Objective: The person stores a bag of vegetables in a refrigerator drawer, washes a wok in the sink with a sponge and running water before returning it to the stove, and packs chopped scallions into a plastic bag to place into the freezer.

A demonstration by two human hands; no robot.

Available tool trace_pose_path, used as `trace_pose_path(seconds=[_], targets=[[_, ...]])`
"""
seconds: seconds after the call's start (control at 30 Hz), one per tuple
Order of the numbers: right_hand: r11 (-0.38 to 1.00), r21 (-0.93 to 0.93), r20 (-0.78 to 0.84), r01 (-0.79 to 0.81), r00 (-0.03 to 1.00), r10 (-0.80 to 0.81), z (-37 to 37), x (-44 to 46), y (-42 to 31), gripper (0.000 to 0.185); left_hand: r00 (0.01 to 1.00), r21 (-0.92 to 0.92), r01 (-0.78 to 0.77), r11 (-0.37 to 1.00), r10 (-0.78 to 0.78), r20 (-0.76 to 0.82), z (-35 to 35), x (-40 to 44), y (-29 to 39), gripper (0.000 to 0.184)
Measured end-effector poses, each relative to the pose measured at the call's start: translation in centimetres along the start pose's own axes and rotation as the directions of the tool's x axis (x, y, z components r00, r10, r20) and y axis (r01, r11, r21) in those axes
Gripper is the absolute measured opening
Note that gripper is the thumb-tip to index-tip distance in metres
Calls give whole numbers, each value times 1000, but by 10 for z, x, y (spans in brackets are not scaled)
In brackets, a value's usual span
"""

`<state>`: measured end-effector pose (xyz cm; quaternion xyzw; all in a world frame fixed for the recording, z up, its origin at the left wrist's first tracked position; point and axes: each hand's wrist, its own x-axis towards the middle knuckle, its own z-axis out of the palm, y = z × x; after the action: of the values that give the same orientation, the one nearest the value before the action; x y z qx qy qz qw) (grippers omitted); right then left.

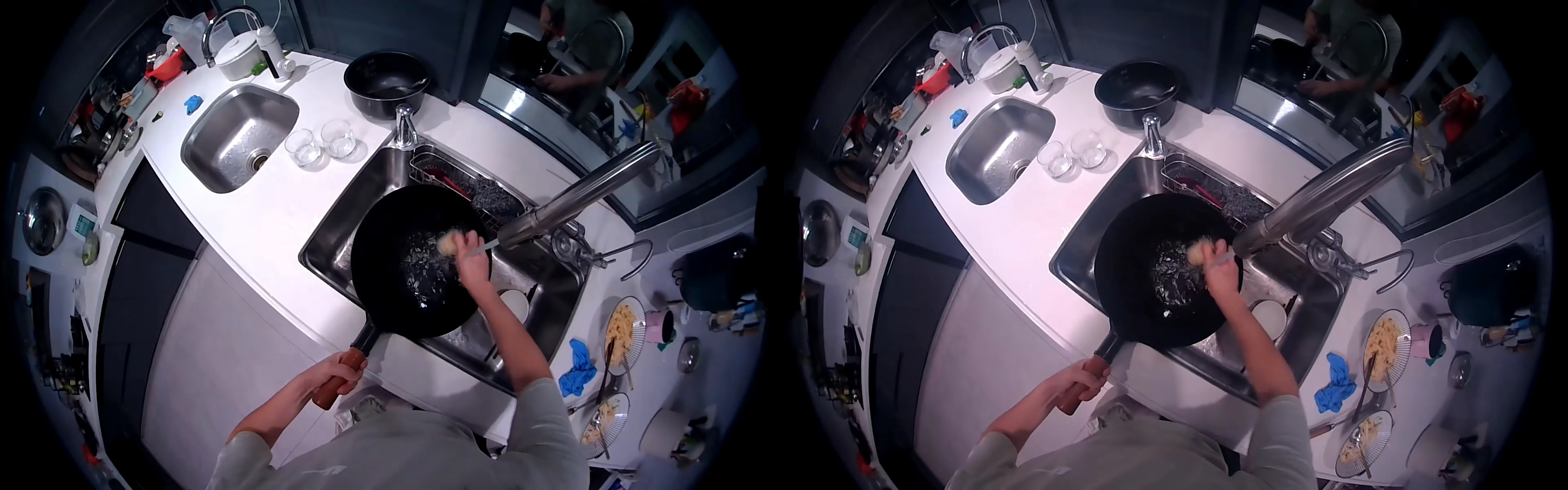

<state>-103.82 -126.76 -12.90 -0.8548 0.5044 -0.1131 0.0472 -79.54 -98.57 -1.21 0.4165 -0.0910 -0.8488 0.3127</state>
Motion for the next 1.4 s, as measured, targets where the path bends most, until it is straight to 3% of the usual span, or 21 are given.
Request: trace_pose_path(seconds=[0.07,0.13,0.2,0.3,0.4,0.47,0.5,0.57,0.6,0.67,0.73,0.8,0.93,1.0,1.07,1.1,1.2,1.27,1.3,1.37,1.4], targets=[[951,308,-269,30,961,57,18,23,-23,37,1000,33,17,999,-17,0,-1,0,2,26],[796,592,-337,126,936,102,18,42,-57,35,1000,53,24,998,-24,2,-2,1,3,25],[641,727,-334,248,942,13,24,44,-89,33,1000,55,21,998,-21,9,-3,3,2,24],[428,872,-139,235,960,-244,27,18,-109,30,1000,35,19,999,-20,15,0,3,2,24],[333,940,114,79,845,-523,18,-20,-91,28,1000,23,12,1000,-12,-9,2,2,2,26],[418,907,247,53,736,-630,10,-36,-58,27,1000,-19,-2,1000,2,-10,0,1,-1,27],[541,840,364,46,690,-625,2,-39,-41,26,1000,-40,-9,999,9,-9,0,1,-2,28],[673,707,335,215,737,-587,11,-42,4,28,1000,-31,-8,999,8,-15,3,0,-1,29],[827,519,391,216,800,-455,-14,-38,10,27,1000,-26,-9,1000,9,-20,3,0,0,29],[891,407,149,201,948,-282,0,-30,25,25,1000,-5,7,1000,-7,-6,2,0,4,29],[976,204,2,72,997,-74,-1,-14,12,34,1000,21,25,999,-25,-3,2,-1,5,29],[955,295,-217,13,975,54,18,2,-5,41,999,57,38,998,-37,-11,1,0,6,28],[748,663,-375,35,880,291,24,44,-63,40,998,99,64,993,-66,20,-13,6,2,27],[657,745,-311,116,932,188,24,50,-91,38,998,88,60,994,-62,16,-8,4,4,26],[460,869,-181,181,982,-45,20,40,-108,36,998,85,53,995,-54,13,-5,4,4,27],[380,916,-69,130,983,-169,21,29,-111,34,999,81,51,995,-52,13,-4,4,3,27],[329,941,105,81,853,-511,16,-10,-94,36,998,78,47,996,-44,-37,0,3,4,29],[512,856,304,64,739,-601,12,-29,-61,35,999,54,39,998,-38,-14,-2,2,7,29],[565,820,326,88,739,-589,19,-37,-41,36,999,42,34,999,-34,-3,-2,1,8,29],[735,658,347,166,799,-492,3,-43,-7,39,999,28,39,999,-38,-10,0,-1,10,29],[859,489,354,152,865,-355,-7,-43,2,36,999,24,39,999,-39,-13,2,-1,11,30]])
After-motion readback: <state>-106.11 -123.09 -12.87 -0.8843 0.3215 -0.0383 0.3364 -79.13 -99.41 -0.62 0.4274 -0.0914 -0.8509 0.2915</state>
